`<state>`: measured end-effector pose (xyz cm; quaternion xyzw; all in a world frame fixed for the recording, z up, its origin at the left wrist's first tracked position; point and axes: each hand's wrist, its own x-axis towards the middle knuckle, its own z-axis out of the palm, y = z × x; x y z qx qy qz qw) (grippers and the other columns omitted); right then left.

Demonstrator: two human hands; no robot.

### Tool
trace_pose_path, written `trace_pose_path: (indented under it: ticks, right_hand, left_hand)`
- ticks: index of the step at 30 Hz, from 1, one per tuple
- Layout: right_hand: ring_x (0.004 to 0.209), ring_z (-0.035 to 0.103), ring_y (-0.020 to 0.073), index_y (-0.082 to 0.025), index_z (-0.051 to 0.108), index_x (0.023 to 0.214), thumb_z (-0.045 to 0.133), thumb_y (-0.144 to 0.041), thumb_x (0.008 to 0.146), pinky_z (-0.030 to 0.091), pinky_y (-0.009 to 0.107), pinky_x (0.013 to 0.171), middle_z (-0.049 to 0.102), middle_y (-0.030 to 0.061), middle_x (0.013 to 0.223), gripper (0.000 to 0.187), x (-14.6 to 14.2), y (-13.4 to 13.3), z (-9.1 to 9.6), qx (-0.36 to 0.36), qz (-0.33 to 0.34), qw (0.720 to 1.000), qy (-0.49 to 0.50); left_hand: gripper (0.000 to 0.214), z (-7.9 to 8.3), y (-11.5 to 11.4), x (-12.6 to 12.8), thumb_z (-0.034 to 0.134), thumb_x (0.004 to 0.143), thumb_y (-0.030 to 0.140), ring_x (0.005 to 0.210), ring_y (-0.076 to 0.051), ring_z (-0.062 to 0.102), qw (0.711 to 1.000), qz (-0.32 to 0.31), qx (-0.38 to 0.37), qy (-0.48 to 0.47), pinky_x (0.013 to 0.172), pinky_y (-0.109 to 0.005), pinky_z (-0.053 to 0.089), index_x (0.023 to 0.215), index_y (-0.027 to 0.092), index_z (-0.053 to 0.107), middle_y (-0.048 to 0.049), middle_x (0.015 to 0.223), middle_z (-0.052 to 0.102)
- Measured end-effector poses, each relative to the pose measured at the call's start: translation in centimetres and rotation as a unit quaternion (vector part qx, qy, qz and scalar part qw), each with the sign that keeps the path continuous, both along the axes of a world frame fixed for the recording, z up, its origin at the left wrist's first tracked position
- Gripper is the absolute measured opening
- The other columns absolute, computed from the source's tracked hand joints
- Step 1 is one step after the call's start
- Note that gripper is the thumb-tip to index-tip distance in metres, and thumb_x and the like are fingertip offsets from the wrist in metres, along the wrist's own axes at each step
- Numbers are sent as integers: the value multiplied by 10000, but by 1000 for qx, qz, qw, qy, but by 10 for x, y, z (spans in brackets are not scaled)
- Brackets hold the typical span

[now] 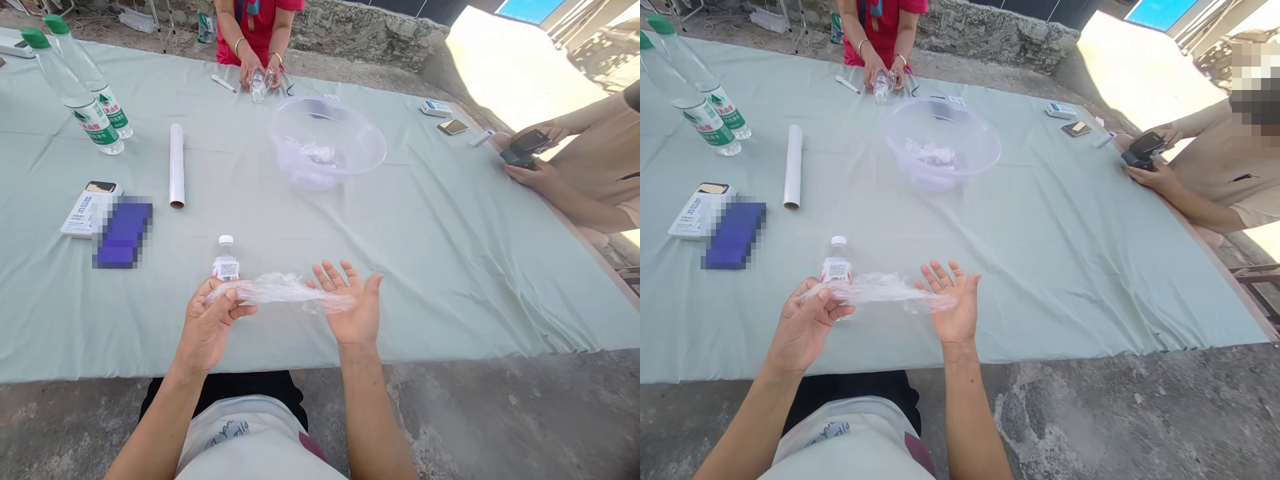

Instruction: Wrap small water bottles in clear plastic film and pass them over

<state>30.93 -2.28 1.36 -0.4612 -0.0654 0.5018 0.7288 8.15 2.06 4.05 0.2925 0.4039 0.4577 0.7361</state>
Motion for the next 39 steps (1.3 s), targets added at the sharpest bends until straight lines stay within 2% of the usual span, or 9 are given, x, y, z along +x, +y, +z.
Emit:
trace_pose_path:
  ticks: [3, 5, 8, 10, 12, 16, 24, 32, 39]
  right_hand:
    - [1182, 640, 331, -375, 561, 1293, 708, -828, 603, 587, 499, 840, 652, 71, 1265, 838, -9, -6, -3, 16, 107, 993, 37]
    - [1109, 670, 311, -401, 557, 1310, 811, -718, 586, 595, 462, 801, 682, 39, 1153, 830, -16, -9, -6, 14, 176, 983, 48]
    - [794, 667, 170, -337, 667, 1158, 884, -485, 628, 565, 292, 664, 676, -14, 894, 591, -21, -7, -8, -11, 158, 987, 22]
    - [641, 565, 98, -290, 710, 997, 888, -402, 637, 500, 221, 577, 631, -40, 795, 417, -19, -3, -6, -21, 99, 995, -4]
    - [615, 512, 82, -275, 712, 911, 880, -385, 649, 462, 204, 548, 603, -47, 765, 330, -14, 0, -4, -26, 68, 996, -42]
    - [640, 496, 106, -263, 728, 923, 821, -458, 726, 437, 223, 556, 581, -23, 738, 292, -12, -4, -2, -47, 130, 979, -152]
    - [692, 535, 162, -284, 738, 988, 694, -471, 848, 464, 292, 635, 640, 7, 798, 237, -40, -11, -2, -48, 185, 919, -343]
    - [564, 508, 130, -258, 730, 888, 816, -425, 737, 433, 279, 547, 634, -7, 669, 241, -7, -7, 6, -44, 161, 946, -278]
    - [543, 519, 90, -244, 705, 813, 875, -387, 649, 462, 255, 530, 694, -1, 757, 277, 3, -6, 14, -55, 36, 974, -217]
  left_hand:
    - [326, -1, -5, 11, 796, 765, 396, 906, -171, 683, 997, 73, 21, 15, 789, -348, 617, 715, 191, 549, -3, 909, 709]
    - [301, -2, -8, 15, 770, 779, 427, 960, -198, 678, 996, 63, 48, 46, 818, -372, 605, 729, 199, 579, -21, 966, 720]
    - [262, -1, -11, 12, 722, 807, 448, 921, -212, 669, 978, -89, 115, 149, 794, -350, 573, 746, 201, 658, -58, 1009, 729]
    - [234, 1, -12, 6, 725, 801, 448, 895, -225, 670, 928, -248, 170, 221, 783, -340, 554, 822, 215, 717, -72, 1031, 737]
    - [330, 3, -13, 0, 749, 778, 460, 992, -267, 673, 879, -331, 206, 276, 827, -360, 548, 1035, 253, 736, -80, 1126, 731]
    - [537, 4, -16, 0, 679, 840, 493, 1210, -272, 606, 893, -250, 202, 315, 930, -379, 527, 1332, 299, 584, -90, 1337, 641]
    - [238, -18, -22, 27, 581, 876, 437, 767, -189, 642, 912, -292, 123, 261, 696, -297, 496, 817, 209, 614, -27, 808, 688]
    - [341, -16, -12, 10, 539, 899, 518, 700, -164, 559, 944, -234, 91, 215, 704, -285, 476, 780, 211, 624, -4, 698, 583]
    - [353, -7, -10, 4, 595, 889, 529, 788, -158, 553, 967, -134, 104, 190, 765, -278, 471, 761, 203, 635, -11, 762, 594]
